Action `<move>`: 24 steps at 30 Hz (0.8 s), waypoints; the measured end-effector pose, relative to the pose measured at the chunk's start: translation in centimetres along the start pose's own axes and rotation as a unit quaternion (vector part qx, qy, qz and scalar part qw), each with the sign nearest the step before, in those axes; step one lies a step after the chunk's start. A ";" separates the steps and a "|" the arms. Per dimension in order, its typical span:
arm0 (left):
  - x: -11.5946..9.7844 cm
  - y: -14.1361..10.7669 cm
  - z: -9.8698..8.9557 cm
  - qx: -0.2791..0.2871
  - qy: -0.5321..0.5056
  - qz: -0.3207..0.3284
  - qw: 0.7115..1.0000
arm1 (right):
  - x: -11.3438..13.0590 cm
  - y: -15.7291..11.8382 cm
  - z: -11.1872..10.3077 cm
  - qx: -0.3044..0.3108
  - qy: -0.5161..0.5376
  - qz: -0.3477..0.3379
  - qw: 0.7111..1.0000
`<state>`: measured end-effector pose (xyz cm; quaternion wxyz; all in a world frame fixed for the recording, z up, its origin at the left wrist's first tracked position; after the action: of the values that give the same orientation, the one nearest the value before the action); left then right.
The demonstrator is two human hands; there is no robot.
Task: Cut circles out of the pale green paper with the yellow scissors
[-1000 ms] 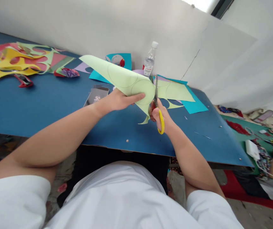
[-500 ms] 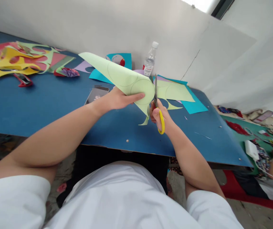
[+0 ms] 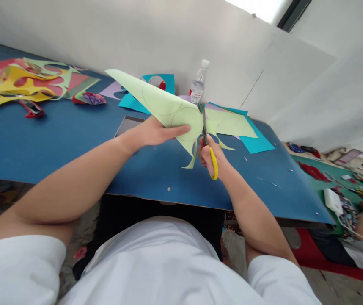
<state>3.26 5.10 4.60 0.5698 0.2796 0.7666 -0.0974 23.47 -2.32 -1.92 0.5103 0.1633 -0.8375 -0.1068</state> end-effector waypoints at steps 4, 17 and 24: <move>-0.2 0.0 -0.1 -0.003 -0.004 -0.016 1.000 | -0.1 -0.1 0.2 0.012 0.011 -0.026 1.000; 0.5 0.4 -0.5 0.002 0.012 0.034 0.999 | -0.8 0.2 0.1 0.013 0.022 -0.009 1.000; 0.6 0.6 -0.6 -0.016 -0.020 0.051 0.998 | -0.1 -0.1 0.2 0.014 0.025 -0.007 1.000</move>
<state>2.95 6.11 4.34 0.5934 0.3074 0.7414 -0.0618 23.32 -2.37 -2.09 0.5280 0.1788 -0.8248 -0.0948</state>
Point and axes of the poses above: each hand's wrist, its own y-axis towards the middle knuckle, its own z-axis out of the palm, x = y × z, the point moved 4 cm from there along y, towards the middle knuckle, and after that the axes turned 10 degrees about -z, right-handed, at the moved point
